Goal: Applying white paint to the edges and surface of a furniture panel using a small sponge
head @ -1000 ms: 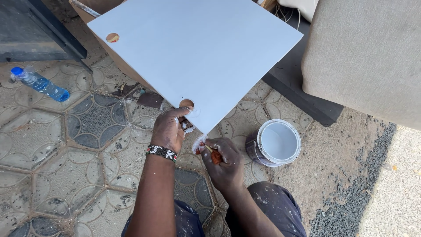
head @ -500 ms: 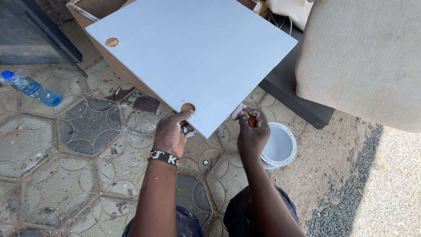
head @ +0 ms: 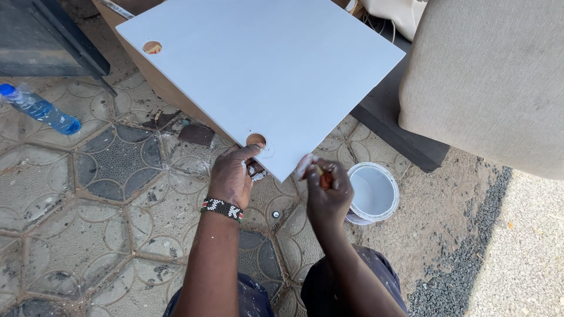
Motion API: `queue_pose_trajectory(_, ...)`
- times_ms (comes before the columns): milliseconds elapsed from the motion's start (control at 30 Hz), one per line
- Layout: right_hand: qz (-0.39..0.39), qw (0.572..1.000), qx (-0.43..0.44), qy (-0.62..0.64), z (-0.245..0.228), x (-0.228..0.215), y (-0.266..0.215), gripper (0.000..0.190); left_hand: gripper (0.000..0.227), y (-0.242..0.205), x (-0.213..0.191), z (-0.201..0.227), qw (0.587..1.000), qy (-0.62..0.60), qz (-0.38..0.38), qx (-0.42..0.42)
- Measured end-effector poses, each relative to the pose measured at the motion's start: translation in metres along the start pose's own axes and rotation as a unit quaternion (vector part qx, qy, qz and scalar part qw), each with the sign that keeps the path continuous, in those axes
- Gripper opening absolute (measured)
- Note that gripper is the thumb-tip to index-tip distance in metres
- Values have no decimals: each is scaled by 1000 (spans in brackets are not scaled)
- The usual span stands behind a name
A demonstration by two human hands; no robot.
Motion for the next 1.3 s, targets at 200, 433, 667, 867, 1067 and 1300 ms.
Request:
queue_pose_trajectory(200,61,947,167,267,75,-5,45,16,37,-16,6,3,1000,-16,-3,1)
queue_pose_trajectory(433,-28,973,172,151,50,10,12,8,43,-59,21,30,1000,-13,4,19)
queue_pose_trajectory(667,5,887,329,323,139,0,83,10,51,-61,22,32,999,-49,-21,-3)
queue_pose_trajectory(867,-16,886,329,328,112,8,77,10,76,-45,9,29,997,-31,-54,34)
queue_pose_trajectory(1067,57,951,213,218,67,9,36,12,94,-11,-5,21,996,-11,-84,42)
queue_pose_trajectory(1300,-113,985,49,119,-35,51,-53,16,103,41,-48,9,994,-7,-86,70)
Point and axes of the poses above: each hand's wrist, its own y-axis towards the middle knuckle, its own x-axis out of the palm, z = x × y, the point moved 8 cm from there along y, towards the middle knuckle, and after that the axes turned 5 degrees about -x, right-handed, at the moved point
